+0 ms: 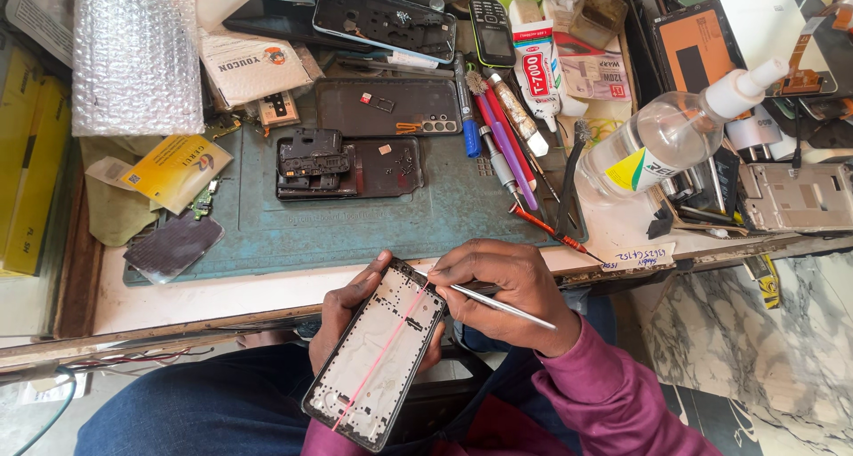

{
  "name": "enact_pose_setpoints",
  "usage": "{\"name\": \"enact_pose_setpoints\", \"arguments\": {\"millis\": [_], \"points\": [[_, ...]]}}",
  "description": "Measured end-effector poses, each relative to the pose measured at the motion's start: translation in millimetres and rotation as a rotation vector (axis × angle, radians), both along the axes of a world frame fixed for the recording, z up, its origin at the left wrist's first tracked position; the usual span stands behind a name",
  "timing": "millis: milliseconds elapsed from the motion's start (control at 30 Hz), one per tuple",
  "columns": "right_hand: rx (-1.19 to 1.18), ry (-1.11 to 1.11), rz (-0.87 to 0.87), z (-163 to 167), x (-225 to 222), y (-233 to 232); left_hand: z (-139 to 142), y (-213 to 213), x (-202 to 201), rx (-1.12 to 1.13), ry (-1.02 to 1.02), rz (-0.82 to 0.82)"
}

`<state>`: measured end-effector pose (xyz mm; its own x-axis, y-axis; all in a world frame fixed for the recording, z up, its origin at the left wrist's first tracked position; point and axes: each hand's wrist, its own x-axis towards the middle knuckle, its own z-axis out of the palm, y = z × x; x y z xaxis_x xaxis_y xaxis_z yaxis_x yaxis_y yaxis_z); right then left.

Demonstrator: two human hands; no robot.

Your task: The person sits at a cluttered workbench and uses a metal spudger to carefully pry and scrape along the edges of a disassembled smartphone frame. The person repeatedly adjusts the phone's orientation while working on the perimeter.

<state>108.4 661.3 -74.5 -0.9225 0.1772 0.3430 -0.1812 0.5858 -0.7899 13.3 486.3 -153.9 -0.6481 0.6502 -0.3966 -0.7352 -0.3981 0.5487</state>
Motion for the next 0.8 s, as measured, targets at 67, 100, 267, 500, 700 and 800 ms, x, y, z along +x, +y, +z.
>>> {"name": "enact_pose_setpoints", "arguments": {"millis": [67, 100, 267, 500, 700, 800], "points": [[-0.030, -0.012, 0.001, 1, 1, 1, -1, 0, 0, -0.059, 0.229, 0.036], [-0.012, -0.010, 0.011, 1, 1, 2, -1, 0, 3, -0.143, 0.671, 0.075], [0.084, 0.031, 0.015, 1, -1, 1, -6, -1, 6, -0.227, 1.018, 0.075], [0.126, 0.036, -0.016, -2, -1, -3, -2, -2, 6, -0.118, 0.529, 0.019], [0.199, 0.082, -0.017, -4, -3, -5, 7, 0, -2, -0.120, 0.099, -0.043], [0.217, 0.090, -0.032, -4, -3, -5, 7, 0, 0, -0.142, 0.626, 0.015]]}}
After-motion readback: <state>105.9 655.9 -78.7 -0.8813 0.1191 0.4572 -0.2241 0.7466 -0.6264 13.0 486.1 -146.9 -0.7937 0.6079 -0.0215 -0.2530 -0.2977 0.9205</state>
